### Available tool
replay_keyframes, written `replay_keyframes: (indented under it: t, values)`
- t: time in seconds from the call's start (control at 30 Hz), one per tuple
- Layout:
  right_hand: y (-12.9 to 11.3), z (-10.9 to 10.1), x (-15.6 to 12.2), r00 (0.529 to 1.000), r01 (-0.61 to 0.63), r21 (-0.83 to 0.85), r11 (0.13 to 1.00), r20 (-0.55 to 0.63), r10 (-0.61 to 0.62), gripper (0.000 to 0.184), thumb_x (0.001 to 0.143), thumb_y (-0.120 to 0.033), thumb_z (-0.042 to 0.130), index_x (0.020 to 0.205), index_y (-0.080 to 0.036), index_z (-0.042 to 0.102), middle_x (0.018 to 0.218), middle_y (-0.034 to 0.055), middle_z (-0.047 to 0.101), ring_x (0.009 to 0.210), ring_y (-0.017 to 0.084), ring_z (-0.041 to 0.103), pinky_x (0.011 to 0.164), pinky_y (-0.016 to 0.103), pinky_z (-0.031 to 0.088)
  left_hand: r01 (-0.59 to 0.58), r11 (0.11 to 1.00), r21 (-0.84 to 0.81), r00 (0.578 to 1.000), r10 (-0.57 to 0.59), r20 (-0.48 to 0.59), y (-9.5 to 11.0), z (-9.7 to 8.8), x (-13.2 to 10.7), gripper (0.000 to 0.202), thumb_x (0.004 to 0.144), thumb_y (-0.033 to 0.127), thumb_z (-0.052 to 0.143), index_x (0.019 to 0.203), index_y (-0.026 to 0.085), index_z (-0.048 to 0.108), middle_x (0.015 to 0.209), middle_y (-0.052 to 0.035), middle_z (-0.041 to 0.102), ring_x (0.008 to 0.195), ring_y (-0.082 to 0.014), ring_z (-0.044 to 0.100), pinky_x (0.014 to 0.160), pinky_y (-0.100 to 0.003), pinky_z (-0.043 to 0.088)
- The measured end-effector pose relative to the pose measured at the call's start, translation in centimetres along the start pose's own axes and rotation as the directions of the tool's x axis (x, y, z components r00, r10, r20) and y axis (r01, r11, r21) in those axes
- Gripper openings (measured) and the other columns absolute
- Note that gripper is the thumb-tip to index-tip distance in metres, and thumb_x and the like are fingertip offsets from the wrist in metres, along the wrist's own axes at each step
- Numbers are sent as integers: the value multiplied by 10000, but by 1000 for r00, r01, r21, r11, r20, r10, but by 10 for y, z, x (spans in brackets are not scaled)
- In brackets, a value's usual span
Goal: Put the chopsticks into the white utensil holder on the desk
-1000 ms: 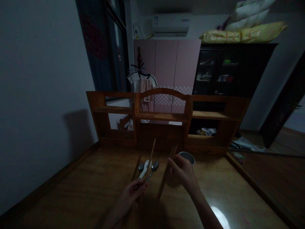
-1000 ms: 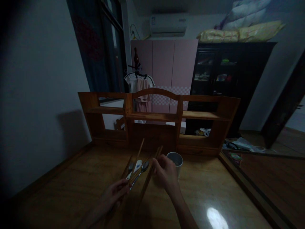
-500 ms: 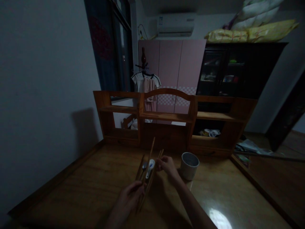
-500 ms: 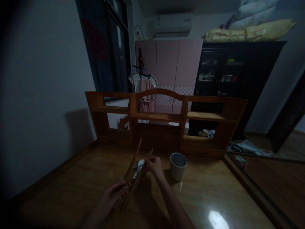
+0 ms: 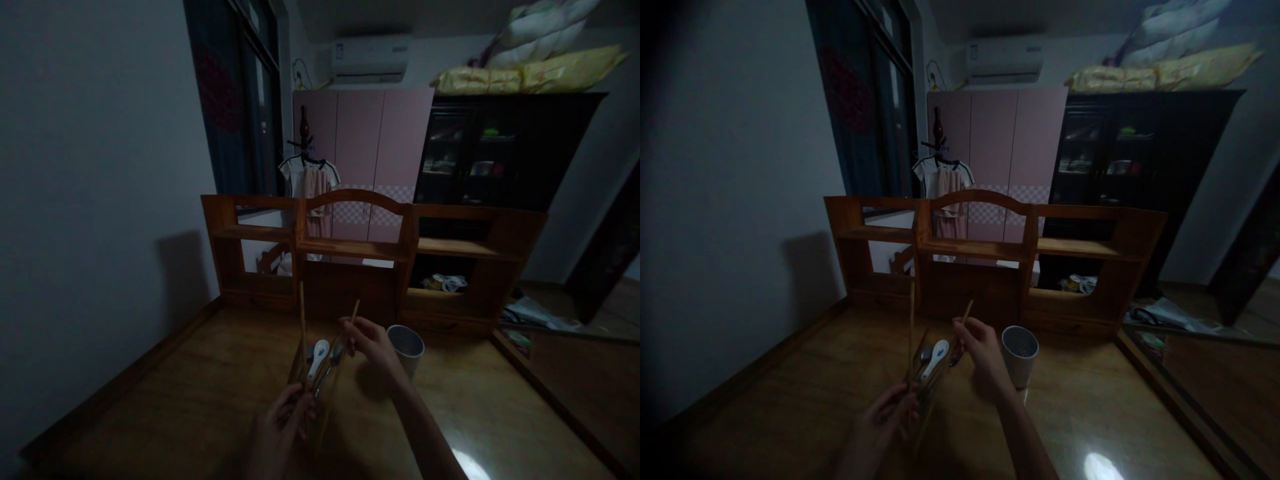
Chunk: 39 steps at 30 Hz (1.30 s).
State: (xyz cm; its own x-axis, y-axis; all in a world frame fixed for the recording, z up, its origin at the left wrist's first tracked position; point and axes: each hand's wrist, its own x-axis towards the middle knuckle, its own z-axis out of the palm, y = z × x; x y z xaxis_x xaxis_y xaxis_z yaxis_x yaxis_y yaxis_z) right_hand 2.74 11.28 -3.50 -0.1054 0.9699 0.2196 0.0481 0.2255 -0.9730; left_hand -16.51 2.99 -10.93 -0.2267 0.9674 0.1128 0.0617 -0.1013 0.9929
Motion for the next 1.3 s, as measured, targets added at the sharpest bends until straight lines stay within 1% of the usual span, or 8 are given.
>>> replay_keyframes:
  t: [0.2,0.37,0.47,0.57,0.67,0.87,1.2,1.3]
  values:
    - [-60,-27,-48,979,201,-150,968,20,-201,336,903,-415,610,1139,-189,686,744,8,633,642,138,571,566,236,456,-158,985,64,976,145,164,-11,33,-8,161,762,395,724,835,264,783,915,-37,784,882,-212,724,815,-265,569]
    - [-58,-48,-74,968,250,-288,924,97,-232,300,928,-361,599,1204,-267,667,1071,44,669,922,185,619,762,269,497,-183,982,-52,933,190,306,-11,63,-23,108,799,317,699,853,264,776,854,-25,750,773,-172,706,651,-201,542]
    - [-52,-56,-82,968,249,-323,913,109,-225,261,934,-356,588,1150,-250,690,1035,53,657,864,179,622,736,278,514,-143,981,-134,929,180,323,-18,77,-31,108,794,285,685,852,230,758,820,-26,717,732,-169,689,621,-202,530]
    - [-47,-59,-87,968,249,-374,893,107,-225,262,928,-377,590,1106,-226,708,924,53,637,770,171,604,642,264,507,-77,996,-51,917,91,389,-30,86,-37,147,811,279,643,885,230,761,834,-30,725,750,-169,677,633,-196,517]
    - [-44,-60,-91,966,257,-411,875,131,-222,287,930,-385,585,1144,-231,696,871,47,617,747,170,599,615,261,496,-43,998,52,889,15,457,-40,92,-42,220,840,319,596,973,234,750,858,-36,743,773,-175,676,653,-202,520]
    - [-46,-64,-101,964,264,-443,857,161,-213,170,927,-345,603,996,-240,717,953,51,638,823,177,610,707,277,492,-121,969,213,847,-11,532,-44,96,-46,261,866,338,540,1004,230,734,972,-65,759,867,-202,697,766,-235,535]
    - [-36,-68,-104,963,262,-421,868,176,-206,144,940,-281,585,961,-225,716,917,37,660,774,156,619,669,250,486,-126,946,300,854,-50,518,-50,98,-42,262,823,345,598,1006,250,760,1002,-49,781,904,-242,715,807,-267,529]
    - [-38,-69,-107,963,264,-427,865,169,-211,156,930,-279,597,1021,-241,718,923,37,666,798,168,630,692,258,497,-165,938,305,830,-34,557,-48,98,-41,261,840,366,587,1003,264,763,999,-47,781,911,-247,714,805,-270,524]
